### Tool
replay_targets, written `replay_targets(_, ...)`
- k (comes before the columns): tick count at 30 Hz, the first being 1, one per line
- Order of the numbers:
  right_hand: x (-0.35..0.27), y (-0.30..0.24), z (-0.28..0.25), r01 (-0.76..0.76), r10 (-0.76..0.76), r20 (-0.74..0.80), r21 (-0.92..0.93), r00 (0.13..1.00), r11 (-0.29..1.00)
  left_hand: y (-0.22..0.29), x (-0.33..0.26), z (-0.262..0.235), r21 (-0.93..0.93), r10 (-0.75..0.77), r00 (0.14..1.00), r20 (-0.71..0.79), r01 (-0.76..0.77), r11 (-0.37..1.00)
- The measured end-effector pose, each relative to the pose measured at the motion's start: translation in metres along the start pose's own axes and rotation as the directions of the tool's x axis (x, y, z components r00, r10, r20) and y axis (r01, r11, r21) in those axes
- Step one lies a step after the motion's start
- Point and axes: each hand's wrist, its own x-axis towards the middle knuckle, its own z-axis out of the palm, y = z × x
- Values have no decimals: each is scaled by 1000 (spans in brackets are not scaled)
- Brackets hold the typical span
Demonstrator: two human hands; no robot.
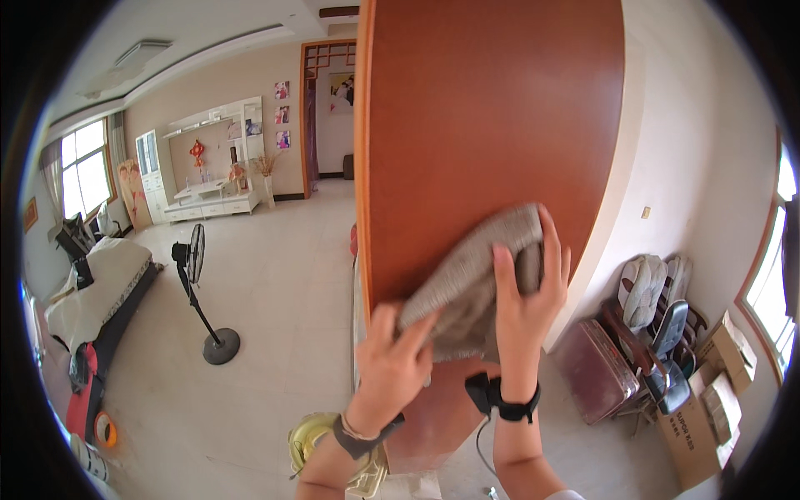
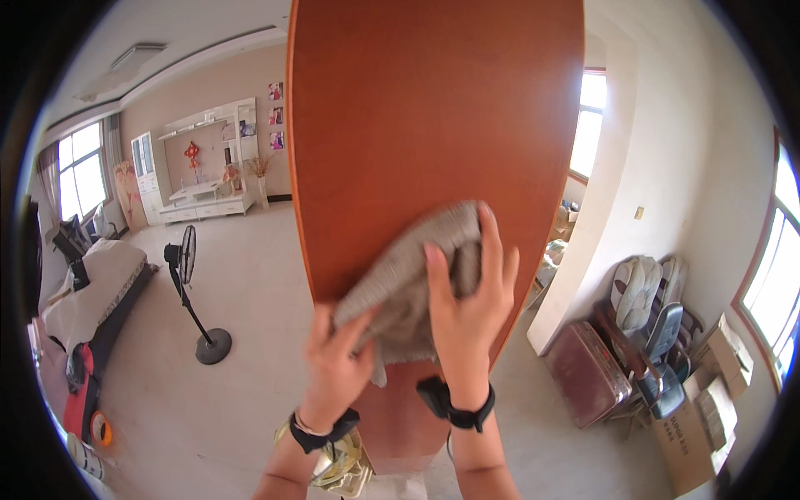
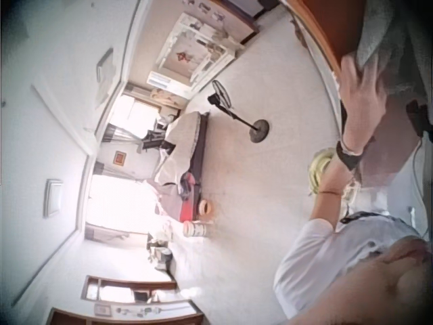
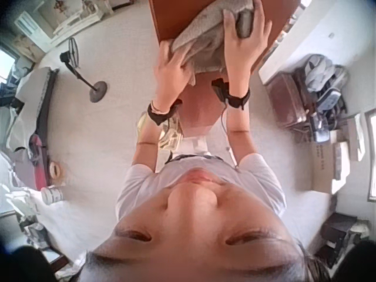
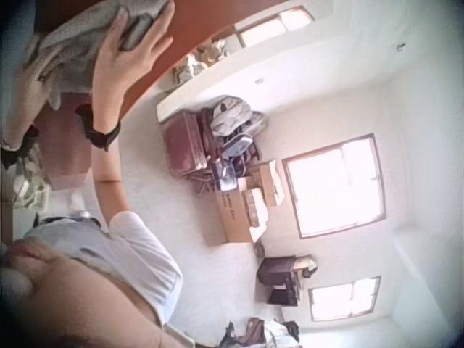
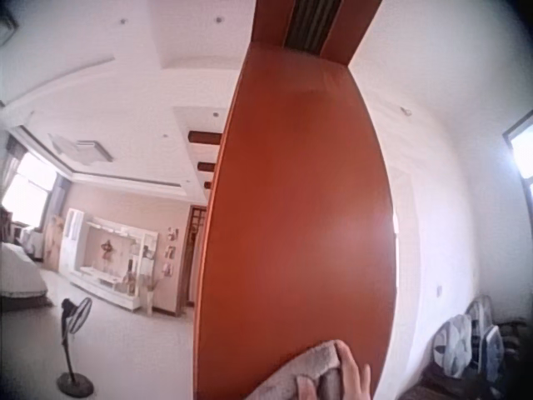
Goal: The person wipes the frames of a sliding glass door, a hallway pillar, and a bedroom door using a gray cloth.
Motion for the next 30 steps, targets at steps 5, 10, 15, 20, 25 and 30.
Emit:
replay_targets(5, 29, -61, 45, 141, -145, 46, 86, 988, 986, -16, 23, -29, -65, -140, 978, -156, 131, 989)
replay_targets(10, -23, -84, 73, 242, -265, 203, 129, 943, 962, -35, -29, -41, 34, -284, 955, -81, 287, 957)
replay_targets(15, -117, -26, 51, 421, -380, 427, -1, 820, 907, -36, -113, -12, 25, -492, 855, 164, 495, 869)
replay_targets(20, -160, 11, 18, 429, -397, 459, 38, 795, 902, -44, -124, -30, 52, -553, 798, 240, 559, 828)
replay_targets(25, -89, 12, 19, 332, -307, 375, -2, 875, 943, -50, -56, -17, -171, -227, 953, 199, 262, 950)
replay_targets(30, -35, 2, 29, 332, -334, 35, 63, 942, 941, -42, 7, -9, -339, -208, 966, 150, 248, 908)
